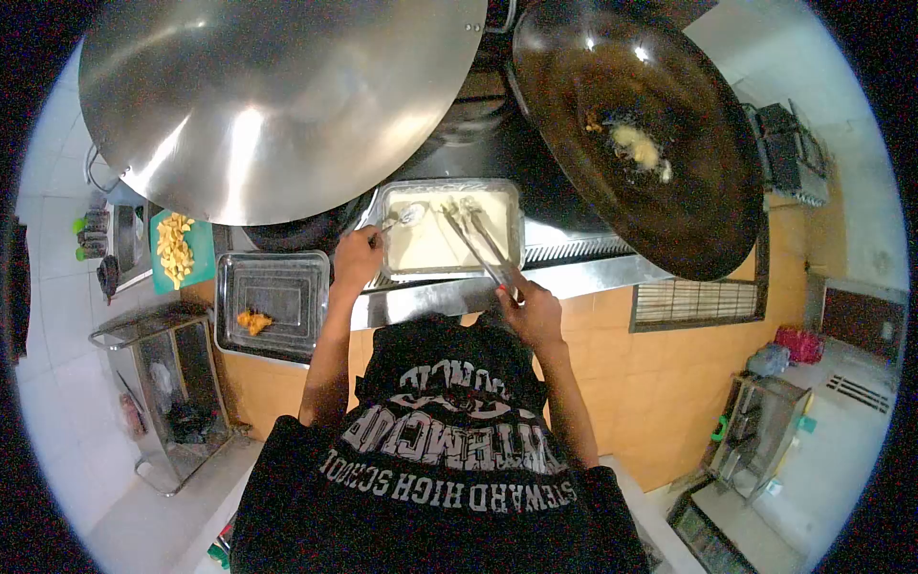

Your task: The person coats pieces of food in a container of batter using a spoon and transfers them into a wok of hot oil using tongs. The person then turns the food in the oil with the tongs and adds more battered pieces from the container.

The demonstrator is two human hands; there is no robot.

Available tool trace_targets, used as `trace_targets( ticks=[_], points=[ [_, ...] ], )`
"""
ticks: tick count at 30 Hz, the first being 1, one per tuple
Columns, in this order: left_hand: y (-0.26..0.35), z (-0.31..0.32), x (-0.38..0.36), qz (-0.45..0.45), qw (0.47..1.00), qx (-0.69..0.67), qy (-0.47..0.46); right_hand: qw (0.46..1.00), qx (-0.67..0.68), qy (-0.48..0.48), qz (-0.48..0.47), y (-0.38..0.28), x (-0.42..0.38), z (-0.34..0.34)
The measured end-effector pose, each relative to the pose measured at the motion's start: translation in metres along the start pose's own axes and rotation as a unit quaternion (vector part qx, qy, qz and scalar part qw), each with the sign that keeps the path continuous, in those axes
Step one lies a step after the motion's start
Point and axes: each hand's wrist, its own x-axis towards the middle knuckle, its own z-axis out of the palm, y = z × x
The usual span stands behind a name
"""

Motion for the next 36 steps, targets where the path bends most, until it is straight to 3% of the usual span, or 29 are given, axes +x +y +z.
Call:
trace_targets(
  ticks=[1, 4, 7, 9, 12, 15, 19, 25, 27, 29, 32, 34, 36],
  points=[
    [-0.001, 0.000, -0.001, -0.006, 1.000, 0.007, 0.000, 0.999, -0.006, 0.033, 0.000, 0.000, -0.001, 0.001],
    [0.003, 0.002, -0.001, 0.002, 1.000, 0.016, -0.009, 0.997, -0.064, 0.005, -0.042, 0.010, 0.004, 0.008],
    [0.004, -0.003, -0.007, 0.006, 1.000, 0.003, -0.002, 0.999, -0.018, 0.026, -0.027, 0.007, 0.002, 0.001],
    [0.002, -0.003, -0.009, -0.004, 1.000, 0.003, -0.003, 0.999, -0.033, 0.017, -0.007, 0.006, 0.002, -0.001],
    [-0.007, -0.001, -0.009, 0.005, 1.000, 0.006, -0.008, 0.995, -0.085, -0.002, -0.061, 0.010, 0.004, 0.005],
    [-0.006, -0.006, -0.014, 0.001, 1.000, -0.024, -0.009, 0.999, -0.035, -0.003, -0.011, 0.008, 0.007, -0.004],
    [-0.008, -0.005, -0.017, -0.008, 1.000, -0.011, -0.003, 0.995, -0.090, -0.035, -0.041, 0.018, 0.012, 0.006],
    [-0.011, -0.004, -0.018, -0.037, 0.999, -0.019, -0.008, 0.998, 0.051, 0.000, -0.029, 0.000, -0.001, -0.041],
    [-0.012, -0.002, -0.016, -0.033, 0.999, -0.022, -0.004, 0.988, 0.149, -0.023, 0.023, 0.007, -0.007, -0.054],
    [-0.004, -0.002, -0.014, -0.022, 1.000, -0.009, -0.019, 0.988, 0.151, -0.036, 0.007, 0.009, -0.011, -0.065],
    [0.014, 0.011, -0.014, 0.015, 1.000, -0.015, -0.016, 0.965, 0.241, -0.078, 0.060, 0.011, -0.015, -0.069],
    [0.028, 0.020, -0.012, 0.013, 1.000, 0.002, -0.029, 0.922, 0.335, -0.131, 0.146, 0.019, -0.015, -0.060],
    [0.040, 0.026, -0.009, -0.005, 0.997, 0.053, -0.061, 0.926, 0.322, -0.127, 0.149, 0.020, -0.015, -0.048]
  ],
)
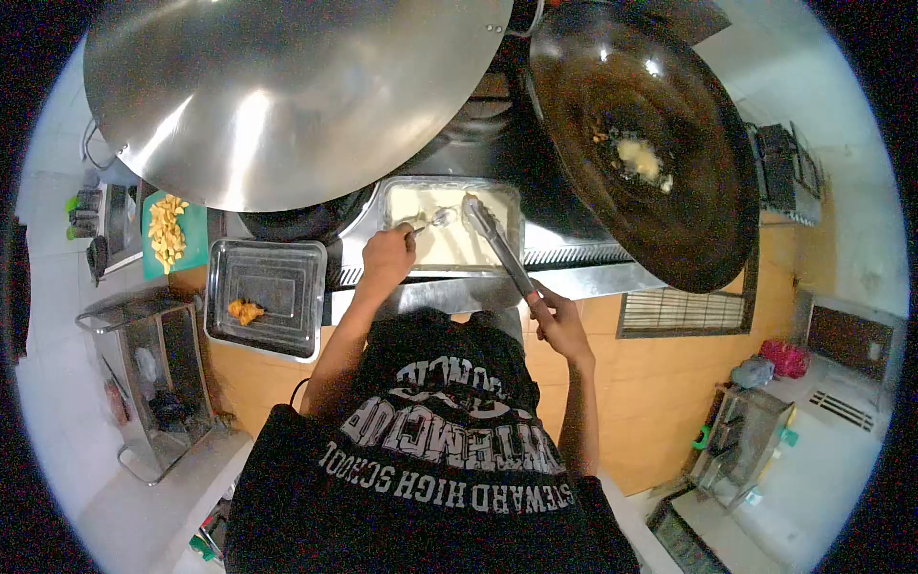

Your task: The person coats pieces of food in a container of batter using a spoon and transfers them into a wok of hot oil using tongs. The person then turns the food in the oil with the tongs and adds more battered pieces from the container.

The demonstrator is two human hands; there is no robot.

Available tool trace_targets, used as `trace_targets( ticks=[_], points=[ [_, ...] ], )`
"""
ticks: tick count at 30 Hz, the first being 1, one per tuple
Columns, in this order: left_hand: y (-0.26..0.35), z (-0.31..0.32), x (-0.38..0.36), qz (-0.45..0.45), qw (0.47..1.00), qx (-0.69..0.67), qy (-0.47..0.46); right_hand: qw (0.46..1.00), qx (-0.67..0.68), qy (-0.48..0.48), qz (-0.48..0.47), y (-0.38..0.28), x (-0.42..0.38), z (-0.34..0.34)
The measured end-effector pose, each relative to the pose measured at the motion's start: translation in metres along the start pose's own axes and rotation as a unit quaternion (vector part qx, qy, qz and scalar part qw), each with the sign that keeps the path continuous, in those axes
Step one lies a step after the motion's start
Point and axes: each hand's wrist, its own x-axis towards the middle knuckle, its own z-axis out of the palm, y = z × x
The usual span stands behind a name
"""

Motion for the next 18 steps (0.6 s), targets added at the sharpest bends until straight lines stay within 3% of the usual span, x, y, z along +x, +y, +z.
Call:
trace_targets(
  ticks=[8, 10, 13, 18],
  points=[
    [-0.007, -0.008, 0.002, 0.081, 0.992, 0.095, -0.011, 0.999, -0.014, 0.027, 0.009, 0.018, 0.006, 0.011],
    [0.000, -0.030, -0.004, 0.037, 0.999, 0.029, 0.008, 0.999, -0.012, 0.028, 0.014, 0.015, 0.005, 0.010],
    [-0.006, -0.012, 0.006, 0.035, 0.998, 0.015, 0.049, 0.999, -0.021, 0.025, 0.009, 0.009, 0.010, 0.012],
    [-0.020, -0.013, 0.018, 0.024, 0.998, 0.050, 0.042, 0.998, -0.060, 0.009, -0.010, 0.009, 0.017, 0.007]
  ],
)
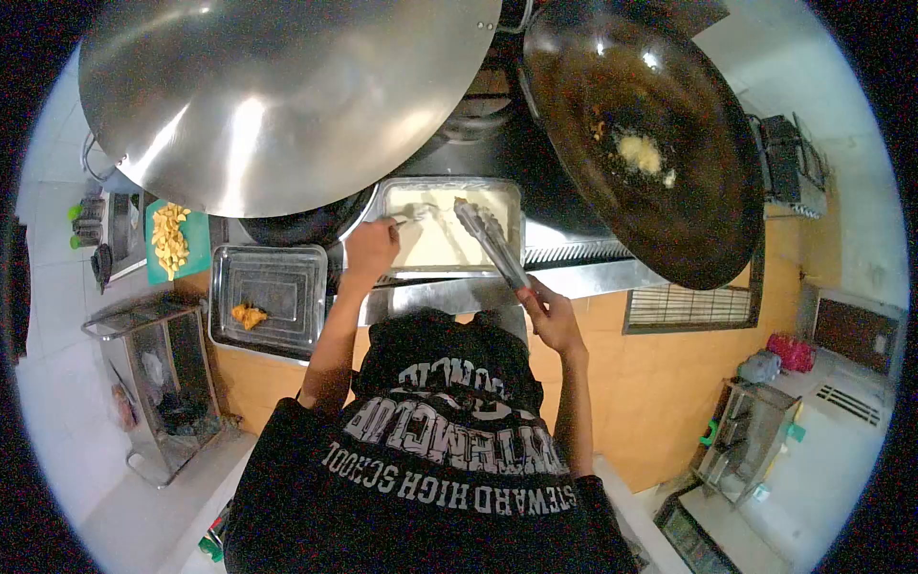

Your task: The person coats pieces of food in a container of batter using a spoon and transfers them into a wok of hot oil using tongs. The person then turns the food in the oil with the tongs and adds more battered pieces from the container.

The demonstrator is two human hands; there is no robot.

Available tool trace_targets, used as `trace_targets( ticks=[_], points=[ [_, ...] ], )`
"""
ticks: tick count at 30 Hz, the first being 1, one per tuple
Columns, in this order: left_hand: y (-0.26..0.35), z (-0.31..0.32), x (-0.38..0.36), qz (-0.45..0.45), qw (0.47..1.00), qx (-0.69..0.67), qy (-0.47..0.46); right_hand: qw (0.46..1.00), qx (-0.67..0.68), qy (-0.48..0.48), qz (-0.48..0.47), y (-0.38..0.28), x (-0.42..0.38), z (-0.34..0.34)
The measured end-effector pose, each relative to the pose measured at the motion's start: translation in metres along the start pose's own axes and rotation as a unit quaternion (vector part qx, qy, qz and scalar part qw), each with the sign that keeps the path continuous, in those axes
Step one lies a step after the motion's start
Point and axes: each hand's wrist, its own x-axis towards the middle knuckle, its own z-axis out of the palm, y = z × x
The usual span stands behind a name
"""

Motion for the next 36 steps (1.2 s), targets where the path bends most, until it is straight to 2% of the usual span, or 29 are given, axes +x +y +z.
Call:
trace_targets(
  ticks=[2, 3, 6, 7, 10, 13, 17, 19, 22, 23, 25, 27, 29, 33, 34, 35, 36],
  points=[
    [-0.005, -0.021, -0.006, -0.039, 0.999, -0.019, 0.009, 0.992, -0.106, 0.041, -0.053, 0.011, 0.001, -0.002],
    [-0.009, -0.025, -0.006, -0.039, 0.999, -0.019, 0.008, 0.992, -0.106, 0.040, -0.052, 0.004, -0.001, -0.003],
    [-0.015, -0.031, -0.008, -0.073, 0.995, -0.058, 0.021, 0.940, -0.318, 0.071, -0.100, -0.026, -0.003, -0.004],
    [-0.016, -0.029, -0.008, -0.072, 0.996, -0.057, 0.021, 0.940, -0.317, 0.072, -0.100, -0.026, 0.002, -0.002],
    [-0.018, -0.025, -0.008, -0.061, 0.994, -0.083, 0.018, 0.859, -0.436, 0.130, -0.233, -0.023, 0.024, 0.005],
    [-0.016, -0.031, -0.010, -0.060, 0.995, -0.082, -0.003, 0.830, -0.507, 0.078, -0.218, -0.047, 0.040, 0.005],
    [-0.021, -0.032, -0.015, -0.071, 0.991, -0.112, 0.027, 0.793, -0.548, 0.059, -0.262, -0.061, 0.054, 0.001],
    [-0.025, -0.032, -0.017, -0.070, 0.990, -0.120, 0.037, 0.800, -0.533, 0.059, -0.269, -0.058, 0.055, -0.003],
    [-0.030, -0.031, -0.024, -0.081, 0.986, -0.137, 0.048, 0.878, -0.428, 0.038, -0.209, -0.047, 0.047, -0.011],
    [-0.031, -0.031, -0.027, -0.085, 0.986, -0.133, 0.052, 0.877, -0.430, 0.033, -0.212, -0.043, 0.042, -0.012],
    [-0.030, -0.034, -0.032, -0.092, 0.986, -0.129, 0.056, 0.942, -0.277, 0.056, -0.183, -0.032, 0.033, -0.015],
    [-0.024, -0.037, -0.034, -0.098, 0.986, -0.133, 0.037, 0.945, -0.249, 0.071, -0.200, -0.022, 0.029, -0.014],
    [-0.024, -0.024, -0.030, -0.083, 0.987, -0.135, 0.025, 0.937, -0.304, 0.082, -0.154, -0.025, 0.022, -0.015],
    [-0.014, -0.016, -0.019, -0.056, 0.991, -0.124, -0.005, 0.938, -0.303, 0.114, -0.122, -0.030, 0.025, 0.002],
    [-0.012, -0.016, -0.019, -0.050, 0.991, -0.124, -0.007, 0.930, -0.314, 0.123, -0.145, -0.021, 0.030, 0.008],
    [-0.011, -0.016, -0.018, -0.061, 0.989, -0.135, -0.004, 0.935, -0.317, 0.093, -0.128, -0.005, 0.036, 0.011],
    [-0.010, -0.017, -0.017, -0.074, 0.986, -0.148, 0.002, 0.953, -0.266, 0.082, -0.122, -0.004, 0.036, 0.014]
  ],
)
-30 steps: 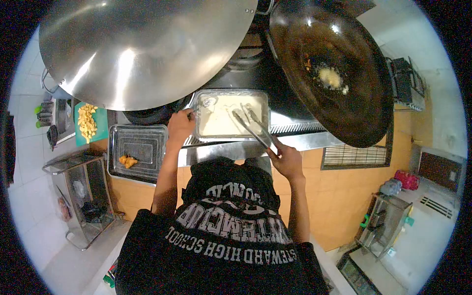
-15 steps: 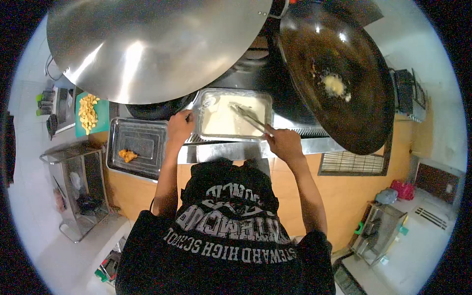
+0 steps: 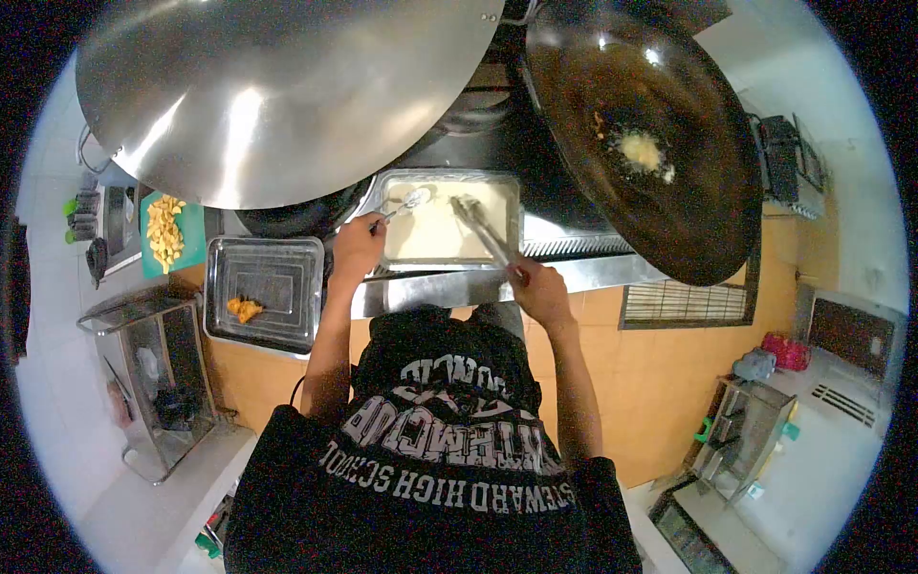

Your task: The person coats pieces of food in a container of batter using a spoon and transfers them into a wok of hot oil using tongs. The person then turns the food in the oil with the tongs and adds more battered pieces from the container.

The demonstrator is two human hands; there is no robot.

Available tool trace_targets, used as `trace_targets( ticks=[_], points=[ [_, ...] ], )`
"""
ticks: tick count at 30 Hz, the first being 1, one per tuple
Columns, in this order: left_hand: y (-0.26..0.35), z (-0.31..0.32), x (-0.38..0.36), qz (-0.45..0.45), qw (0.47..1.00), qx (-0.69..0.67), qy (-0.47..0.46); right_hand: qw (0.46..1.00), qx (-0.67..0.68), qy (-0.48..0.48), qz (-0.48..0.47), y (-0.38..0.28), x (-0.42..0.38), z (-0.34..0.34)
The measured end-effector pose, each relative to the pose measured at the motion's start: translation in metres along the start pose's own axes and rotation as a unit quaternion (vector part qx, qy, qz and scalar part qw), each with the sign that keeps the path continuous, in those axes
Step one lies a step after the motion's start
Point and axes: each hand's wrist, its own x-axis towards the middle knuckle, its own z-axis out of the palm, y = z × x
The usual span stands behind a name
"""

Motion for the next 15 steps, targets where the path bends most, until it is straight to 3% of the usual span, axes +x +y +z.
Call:
trace_targets(
  ticks=[5, 7, 10, 12, 15],
  points=[
    [-0.015, -0.007, -0.001, 0.013, 0.999, 0.024, 0.030, 0.993, 0.113, -0.033, 0.009, -0.011, -0.010, 0.005],
    [-0.016, -0.012, -0.003, 0.007, 1.000, -0.002, 0.028, 0.996, 0.065, -0.065, 0.020, -0.020, -0.009, -0.002],
    [-0.022, -0.011, -0.005, 0.018, 0.999, 0.004, 0.041, 0.999, 0.049, -0.014, -0.011, -0.024, -0.006, 0.001],
    [-0.023, -0.006, -0.006, 0.008, 0.999, 0.013, 0.035, 0.997, -0.039, 0.005, -0.065, -0.029, 0.002, 0.002],
    [-0.028, -0.002, -0.004, 0.006, 0.999, -0.002, 0.044, 0.998, -0.006, 0.023, -0.055, -0.045, 0.010, -0.003]
  ],
)
